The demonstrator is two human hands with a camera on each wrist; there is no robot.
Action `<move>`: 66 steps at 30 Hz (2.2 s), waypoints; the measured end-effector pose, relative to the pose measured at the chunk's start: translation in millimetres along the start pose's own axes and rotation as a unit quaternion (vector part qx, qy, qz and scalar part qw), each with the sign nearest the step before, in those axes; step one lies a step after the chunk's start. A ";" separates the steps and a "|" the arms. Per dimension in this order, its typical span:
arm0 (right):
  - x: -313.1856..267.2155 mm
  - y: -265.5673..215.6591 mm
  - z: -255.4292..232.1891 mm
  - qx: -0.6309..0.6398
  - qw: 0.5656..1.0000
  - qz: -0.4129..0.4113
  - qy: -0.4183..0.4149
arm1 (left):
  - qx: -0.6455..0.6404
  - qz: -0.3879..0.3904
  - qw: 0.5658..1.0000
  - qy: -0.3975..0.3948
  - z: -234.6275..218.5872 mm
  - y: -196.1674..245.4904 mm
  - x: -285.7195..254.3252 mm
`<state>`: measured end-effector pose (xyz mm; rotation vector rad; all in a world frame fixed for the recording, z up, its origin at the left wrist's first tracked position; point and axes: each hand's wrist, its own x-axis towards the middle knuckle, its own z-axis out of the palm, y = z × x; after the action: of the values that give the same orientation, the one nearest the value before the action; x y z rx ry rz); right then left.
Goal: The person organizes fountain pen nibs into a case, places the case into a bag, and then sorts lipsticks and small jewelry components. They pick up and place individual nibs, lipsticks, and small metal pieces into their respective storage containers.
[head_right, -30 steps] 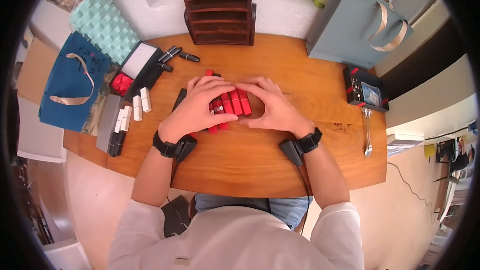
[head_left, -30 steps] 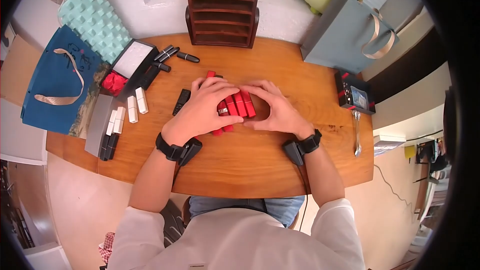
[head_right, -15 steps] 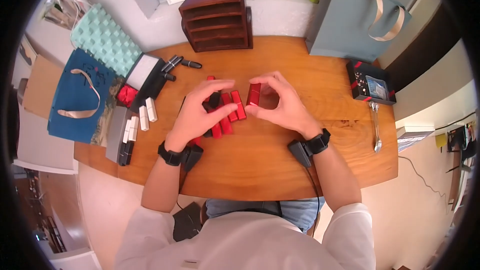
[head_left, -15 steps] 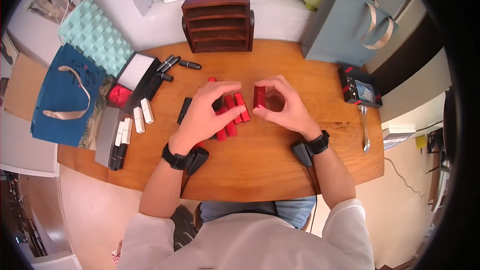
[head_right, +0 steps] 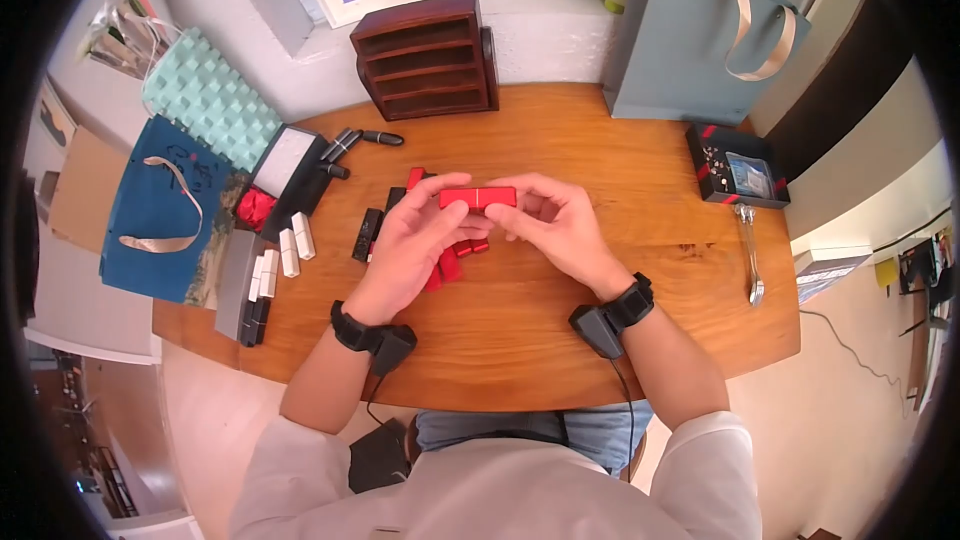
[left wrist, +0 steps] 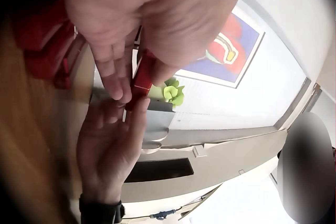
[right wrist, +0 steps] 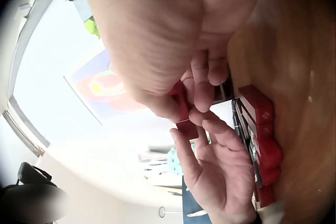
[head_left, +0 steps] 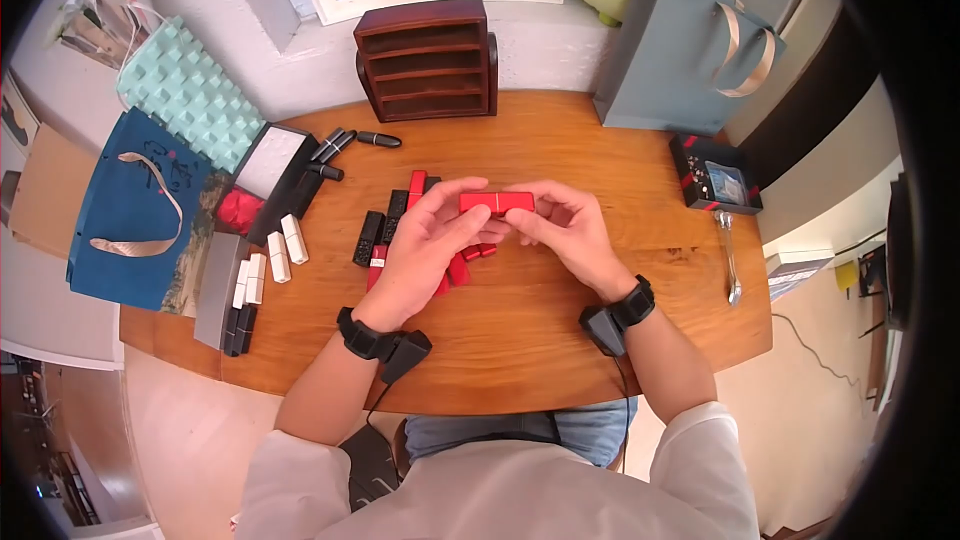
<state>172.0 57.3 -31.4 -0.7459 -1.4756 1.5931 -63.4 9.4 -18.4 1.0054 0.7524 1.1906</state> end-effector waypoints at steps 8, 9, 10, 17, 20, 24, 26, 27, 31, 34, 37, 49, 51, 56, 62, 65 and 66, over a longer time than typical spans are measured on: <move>0.3 3.9 10.5 -0.025 0.988 -0.154 0.006 | 0.028 0.030 0.999 0.000 1.9 1.4 -1.7; -1.2 -0.9 10.3 -0.018 0.990 -0.138 0.000 | 0.030 0.028 0.999 0.001 -0.2 2.4 -2.0; -2.2 -3.9 9.7 -0.012 0.992 -0.123 -0.007 | 0.033 0.020 0.999 0.001 -2.4 2.8 -2.2; -3.1 -4.5 2.5 0.019 0.996 -0.084 -0.015 | -0.033 0.025 0.999 -0.020 -9.4 6.7 -1.6; -2.2 -2.6 1.6 0.033 0.994 -0.097 -0.022 | -0.040 0.014 0.999 -0.015 -6.0 10.1 -3.4; -2.5 -2.5 2.2 0.048 0.993 -0.101 -0.026 | -0.046 0.025 0.998 -0.022 -9.9 6.8 -2.9; -3.8 -3.8 3.4 0.047 0.993 -0.103 -0.027 | -0.079 0.031 0.996 -0.031 -11.2 6.1 -2.9; -4.7 -4.8 4.1 0.051 0.993 -0.100 -0.023 | -0.079 0.031 0.996 -0.030 -12.8 4.6 -2.8; -5.0 -7.4 4.6 0.063 0.993 -0.101 -0.021 | -0.094 0.031 0.995 -0.012 -13.9 2.4 -3.1; -2.2 -6.9 4.8 0.002 0.990 -0.137 -0.019 | -0.057 0.021 0.998 0.008 -10.6 1.2 -4.2; -3.3 -3.7 2.5 -0.027 0.992 -0.125 -0.011 | 0.038 0.036 0.999 0.010 -3.8 3.7 -5.6; -4.1 -2.6 7.8 -0.008 0.995 -0.099 -0.014 | 0.058 -0.009 0.998 0.000 -3.0 4.1 -8.2; -3.6 2.7 9.8 -0.009 0.995 -0.100 -0.008 | 0.072 -0.008 0.997 0.011 -3.1 6.1 -8.1; 3.3 -4.3 19.4 -0.320 0.910 -0.263 0.028 | 0.087 0.054 0.993 0.053 1.6 2.7 -6.3; 8.7 -22.4 41.2 -0.481 0.803 -0.350 0.021 | 0.250 0.064 0.960 0.106 -0.1 -11.6 -8.6; 27.7 -39.1 41.8 -0.522 0.784 -0.337 0.009 | 0.137 0.097 0.979 0.115 2.3 -3.8 -7.4; 37.6 -46.2 41.0 -0.540 0.780 -0.315 0.008 | 0.136 0.098 0.979 0.117 -0.5 -2.1 -7.4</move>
<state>126.5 68.4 23.7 -0.7031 -2.2877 0.1179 -64.7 2.2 -20.8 1.1985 1.0409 1.4184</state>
